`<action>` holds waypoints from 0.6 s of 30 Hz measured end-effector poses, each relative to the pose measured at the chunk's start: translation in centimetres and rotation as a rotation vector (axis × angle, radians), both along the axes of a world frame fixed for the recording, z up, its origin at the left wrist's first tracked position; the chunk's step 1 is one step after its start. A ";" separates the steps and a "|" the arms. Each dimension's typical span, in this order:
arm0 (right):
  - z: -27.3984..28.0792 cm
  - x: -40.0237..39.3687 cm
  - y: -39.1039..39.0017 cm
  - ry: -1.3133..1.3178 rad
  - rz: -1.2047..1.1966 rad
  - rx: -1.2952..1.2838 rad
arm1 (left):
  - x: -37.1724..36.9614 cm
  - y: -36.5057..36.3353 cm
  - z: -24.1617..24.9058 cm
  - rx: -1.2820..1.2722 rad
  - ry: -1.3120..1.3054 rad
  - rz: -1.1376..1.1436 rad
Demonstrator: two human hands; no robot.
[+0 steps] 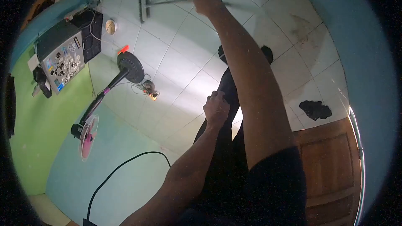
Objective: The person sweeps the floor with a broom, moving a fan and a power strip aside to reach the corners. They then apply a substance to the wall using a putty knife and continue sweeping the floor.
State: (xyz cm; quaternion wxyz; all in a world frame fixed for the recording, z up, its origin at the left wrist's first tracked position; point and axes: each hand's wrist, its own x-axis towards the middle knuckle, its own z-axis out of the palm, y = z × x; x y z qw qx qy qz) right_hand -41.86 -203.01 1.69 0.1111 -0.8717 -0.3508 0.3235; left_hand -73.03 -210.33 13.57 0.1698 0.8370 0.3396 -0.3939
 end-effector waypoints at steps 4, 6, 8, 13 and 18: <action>0.0 1.0 1.8 -0.260 0.015 0.185 | -0.4 0.2 0.2 0.013 -0.057 0.010; 0.0 -0.5 -1.5 -0.134 -0.069 0.134 | -0.8 0.5 -0.2 -0.009 -0.077 0.058; -4.9 -2.3 -8.0 -0.066 -0.059 0.062 | -0.4 1.2 0.1 -0.023 -0.057 0.086; -0.4 -13.2 -29.4 0.090 -0.354 -0.239 | -0.9 2.1 -0.3 -0.022 -0.057 0.145; 9.8 -26.9 -45.6 0.002 -0.601 -0.368 | -0.7 2.9 -0.2 -0.045 -0.084 0.180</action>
